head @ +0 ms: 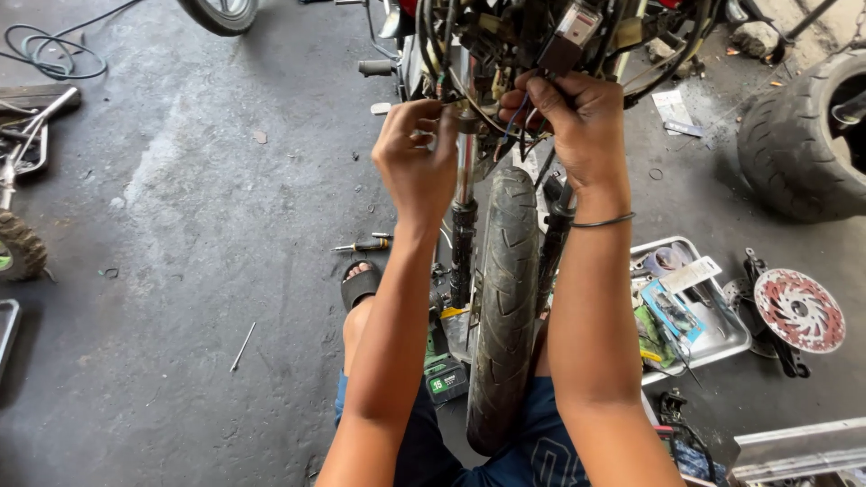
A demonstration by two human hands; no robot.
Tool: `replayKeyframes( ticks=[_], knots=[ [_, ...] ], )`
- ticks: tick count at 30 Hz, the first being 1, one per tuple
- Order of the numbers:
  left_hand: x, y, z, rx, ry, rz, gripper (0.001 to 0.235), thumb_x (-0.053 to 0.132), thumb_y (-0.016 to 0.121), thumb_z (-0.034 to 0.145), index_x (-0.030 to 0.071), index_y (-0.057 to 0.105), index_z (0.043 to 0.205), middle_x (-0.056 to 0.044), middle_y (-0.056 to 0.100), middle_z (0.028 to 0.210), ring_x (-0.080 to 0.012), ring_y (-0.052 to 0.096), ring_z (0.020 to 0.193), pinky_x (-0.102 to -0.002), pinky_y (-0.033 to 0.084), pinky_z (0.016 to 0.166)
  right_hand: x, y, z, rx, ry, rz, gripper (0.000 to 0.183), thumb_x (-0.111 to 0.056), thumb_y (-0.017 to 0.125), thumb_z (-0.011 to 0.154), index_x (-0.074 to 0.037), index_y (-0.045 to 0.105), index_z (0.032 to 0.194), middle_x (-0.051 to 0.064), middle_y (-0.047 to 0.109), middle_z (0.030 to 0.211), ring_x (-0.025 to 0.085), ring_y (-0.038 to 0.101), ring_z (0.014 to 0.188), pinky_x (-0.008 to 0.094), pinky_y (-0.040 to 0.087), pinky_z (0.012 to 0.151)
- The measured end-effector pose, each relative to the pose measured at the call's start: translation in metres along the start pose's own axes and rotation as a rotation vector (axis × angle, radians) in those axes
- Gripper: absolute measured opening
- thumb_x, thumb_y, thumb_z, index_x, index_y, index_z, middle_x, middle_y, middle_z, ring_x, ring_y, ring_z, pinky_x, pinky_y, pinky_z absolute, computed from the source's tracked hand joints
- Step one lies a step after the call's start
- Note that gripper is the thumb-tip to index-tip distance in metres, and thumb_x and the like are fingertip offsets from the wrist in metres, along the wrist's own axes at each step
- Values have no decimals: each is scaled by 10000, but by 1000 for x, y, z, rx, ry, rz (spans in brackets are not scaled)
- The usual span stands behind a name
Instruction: The person wraps electrical tape around a wire connection on the motorcycle's front fork area. They then tuck the taped wire into the wiring harness near the front wheel.
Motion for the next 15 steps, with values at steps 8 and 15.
replayKeyframes(
  ticks=[8,15],
  knots=[
    [-10,6,-10,-150,-175,-69,237,106,792,1028,80,683,1237,-95,857,986,-182,837,815,-311,728,700,-2,1,1,-18,-8,4,287,-246,691,1152,26,746,1225,178,814,1092,288,852,967,390,763,898],
    [-4,25,-28,-33,20,-298,232,41,709,1112,59,748,1340,-121,859,1097,-161,874,819,-251,773,744,-1,0,1,-7,-6,-30,281,-247,697,1151,17,761,1225,163,825,1089,259,847,944,349,742,864]
  ],
)
Point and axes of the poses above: each hand's wrist, its own z-axis towards the middle knuckle, its own y-axis out of the palm, x = y × z, the point moved 9 cm from there along z, towards the middle knuckle
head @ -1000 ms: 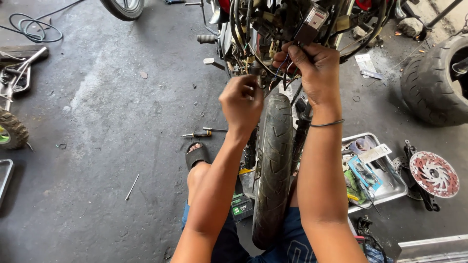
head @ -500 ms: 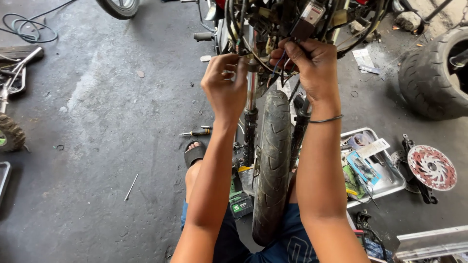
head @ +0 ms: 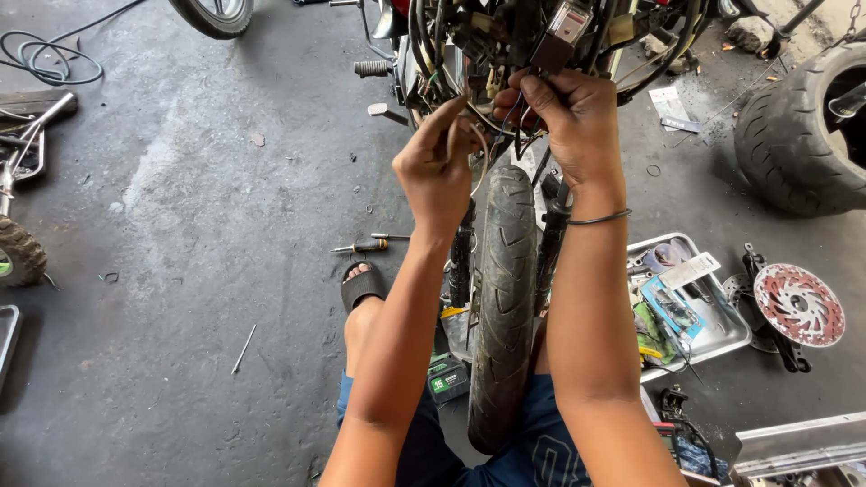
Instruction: The person wraps electrical tape around a wire connection on the motorcycle's front fork area. They then tuck the taped wire into the wiring harness near the front wheel.
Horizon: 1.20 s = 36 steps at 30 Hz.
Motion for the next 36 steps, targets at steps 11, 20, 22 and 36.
replayKeyframes(
  ticks=[11,20,22,36],
  knots=[
    [-33,20,-16,87,-426,-120,134,162,814,979,37,767,961,-83,800,824,-137,731,681,-274,625,580,4,0,-2,3,41,8,299,-236,719,1142,50,751,1224,180,810,1066,267,829,908,356,747,852],
    [-22,21,-6,108,-507,-182,231,225,756,1019,46,751,873,-74,786,713,-143,756,587,-284,613,533,11,-2,-2,25,61,-33,278,-224,727,1142,36,749,1237,185,813,1107,289,843,977,394,786,938],
    [-45,38,-13,162,-618,-512,262,193,831,983,-53,771,916,-223,770,707,-172,741,548,-277,627,509,22,-10,1,91,40,43,211,-169,717,1178,35,761,1210,223,824,1065,294,869,929,351,734,817],
    [-30,18,-6,112,-523,-152,205,267,782,989,83,840,920,-76,761,614,-173,789,632,-278,573,669,26,-14,0,96,62,30,222,-170,717,1170,47,754,1197,252,810,1062,340,865,948,421,757,869]
  ],
)
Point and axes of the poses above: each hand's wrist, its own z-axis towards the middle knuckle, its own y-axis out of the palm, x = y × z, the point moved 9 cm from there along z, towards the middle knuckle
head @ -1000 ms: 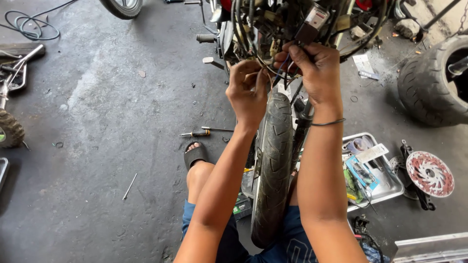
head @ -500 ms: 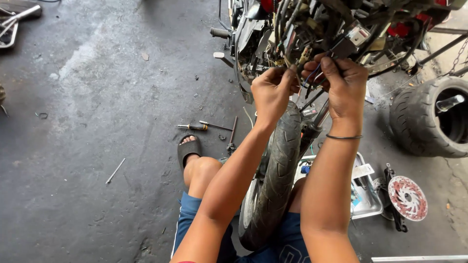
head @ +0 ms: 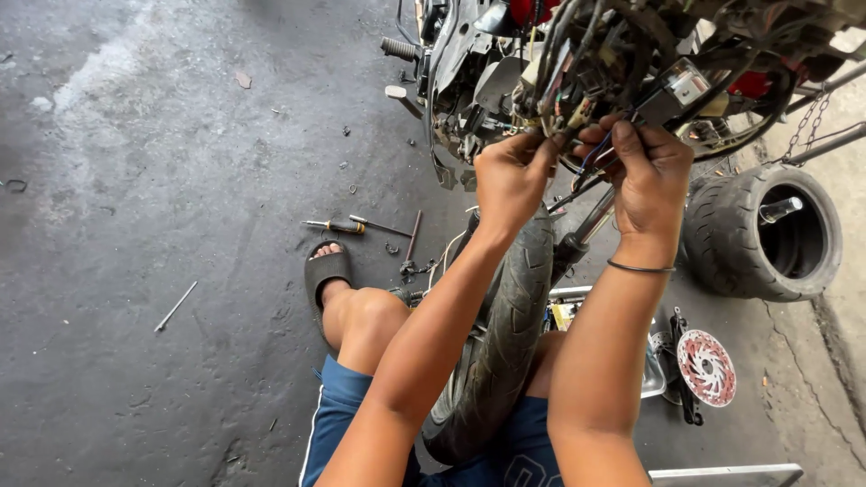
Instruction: The person wraps electrical tape around a wire connection on the motorcycle's front fork area. They then tuck the taped wire into the wiring harness near the front wheel.
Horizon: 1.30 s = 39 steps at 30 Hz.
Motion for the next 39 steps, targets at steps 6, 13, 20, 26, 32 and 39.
replayKeyframes(
  ticks=[6,13,20,26,32,39],
  knots=[
    [19,-10,4,-198,-88,596,315,464,774,919,153,822,914,-136,773,736,-468,815,829,-542,639,750,5,-3,2,-4,12,0,226,-174,714,1170,47,749,1198,258,803,1057,350,867,933,422,757,855],
    [144,-74,23,-134,576,543,78,0,776,1021,43,836,1047,-97,863,967,-159,827,789,-230,719,663,-12,8,-4,-38,13,-67,250,-223,723,1141,19,743,1200,165,798,1074,275,834,996,416,790,931],
    [193,-13,31,-446,1230,784,92,162,931,1064,147,893,1147,-27,826,1205,-270,770,1048,-441,588,839,-11,9,-2,-35,30,-10,289,-264,714,1141,18,747,1201,165,806,1027,263,828,861,307,675,754],
    [183,11,19,-485,1655,988,133,98,943,1124,218,887,1121,-47,725,1342,-245,730,1142,-375,590,747,-10,6,0,-71,30,23,306,-291,710,1137,8,778,1151,136,832,1021,196,821,841,231,582,722],
    [157,27,10,-489,1871,1285,124,187,930,1089,213,823,1029,8,756,1322,-205,638,1225,-382,559,982,-13,10,0,-125,-14,55,293,-271,703,1147,13,772,1171,149,827,1031,214,815,868,281,659,783],
    [161,17,1,-683,2031,1223,91,124,808,1223,110,842,1140,-41,793,1351,-264,652,1404,-406,571,1146,-13,7,-1,-122,-8,31,281,-261,691,1156,5,779,1159,125,830,1034,198,820,889,283,647,775]
  ],
)
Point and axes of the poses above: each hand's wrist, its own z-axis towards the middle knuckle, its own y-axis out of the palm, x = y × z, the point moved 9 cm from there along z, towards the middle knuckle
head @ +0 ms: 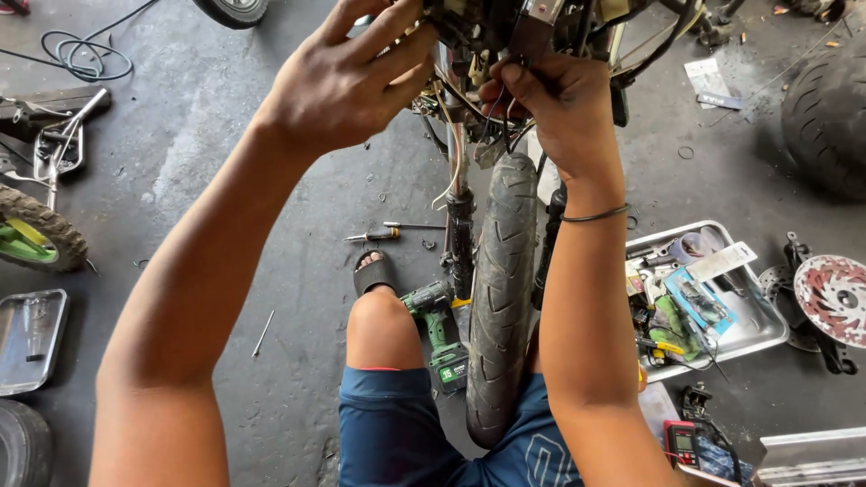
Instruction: The person wraps electrical tape around a wire connection on the motorcycle's front fork area. They then tuck the taped wire into the wiring harness near the front wheel.
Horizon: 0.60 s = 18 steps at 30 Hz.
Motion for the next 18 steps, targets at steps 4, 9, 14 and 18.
replayKeyframes(
  ticks=[4,9,14,18],
  knots=[
    [7,10,2,-64,73,191,169,165,766,1210,205,842,1065,43,763,1324,-195,634,1354,-344,499,1074,3,2,0,8,12,27,229,-215,692,1155,-2,776,1147,118,826,1013,195,817,869,297,684,797],
    [21,23,9,-18,-9,181,173,140,740,1189,161,846,1054,25,740,1191,-229,617,1276,-358,525,1004,2,2,-1,11,18,48,250,-224,703,1150,15,776,1159,132,816,1014,218,820,884,303,714,827],
    [29,28,0,1,-69,237,215,105,660,1175,140,834,1055,12,766,1172,-252,633,1292,-338,503,928,3,0,-1,17,36,29,247,-237,711,1142,-4,784,1175,129,833,1027,205,830,901,298,724,834],
    [32,43,-21,-186,-36,399,273,124,584,1157,174,847,1204,-43,642,1517,-245,556,1399,-355,431,948,-3,2,-2,-10,-9,7,230,-200,694,1160,16,771,1188,145,821,1048,232,836,966,351,766,894]
  ],
)
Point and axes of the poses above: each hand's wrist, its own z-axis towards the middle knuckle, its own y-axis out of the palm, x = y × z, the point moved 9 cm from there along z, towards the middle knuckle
